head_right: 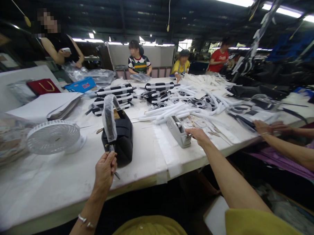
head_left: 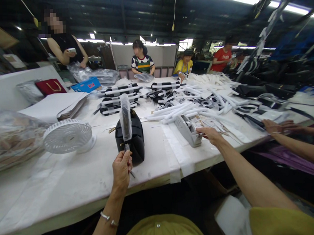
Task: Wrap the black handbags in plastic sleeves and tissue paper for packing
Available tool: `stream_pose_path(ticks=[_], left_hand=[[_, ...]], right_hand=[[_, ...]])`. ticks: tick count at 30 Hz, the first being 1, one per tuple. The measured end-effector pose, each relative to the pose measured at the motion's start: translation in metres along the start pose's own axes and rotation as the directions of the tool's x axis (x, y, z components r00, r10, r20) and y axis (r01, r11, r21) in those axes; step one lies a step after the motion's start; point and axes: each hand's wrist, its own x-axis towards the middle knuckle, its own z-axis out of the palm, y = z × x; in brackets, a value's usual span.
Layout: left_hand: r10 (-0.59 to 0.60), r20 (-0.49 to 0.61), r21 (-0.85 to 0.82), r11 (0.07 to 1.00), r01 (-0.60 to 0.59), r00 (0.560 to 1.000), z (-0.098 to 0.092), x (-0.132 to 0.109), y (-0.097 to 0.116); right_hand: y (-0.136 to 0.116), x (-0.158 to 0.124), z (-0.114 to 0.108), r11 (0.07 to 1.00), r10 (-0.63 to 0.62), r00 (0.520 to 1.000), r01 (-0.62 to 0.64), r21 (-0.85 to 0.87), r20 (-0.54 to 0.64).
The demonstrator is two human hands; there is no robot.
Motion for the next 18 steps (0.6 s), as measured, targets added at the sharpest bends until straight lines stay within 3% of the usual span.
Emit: stream_pose_path(ticks=[6, 10, 14, 18], left_hand=[[-0.002, -0.009, 0.0, 1.0, 0.002, 1.0, 0.001, -0.001, 0.0], [-0.01, -0.01, -0.009, 1.0, 0.01, 1.0, 0.002, 0.0, 0.0], [-0.018, -0.014, -0.03, 0.999, 0.018, 1.0, 0.001, 0.0, -0.002], [-0.014, -0.03, -0.035, 0.999, 0.013, 0.999, 0.001, -0.003, -0.001]], right_hand=[[0.001, -0.026, -0.015, 0.997, -0.044, 0.997, 0.047, 0.055, -0.06], [0.014, -0.045, -0.019, 0.998, -0.016, 0.994, 0.022, 0.055, -0.107], [0.034, -0.048, -0.009, 0.998, 0.054, 0.995, -0.057, -0.025, -0.088], [0.035, -0.039, -0.008, 0.98, 0.056, 0.996, -0.069, -0.186, -0.076]])
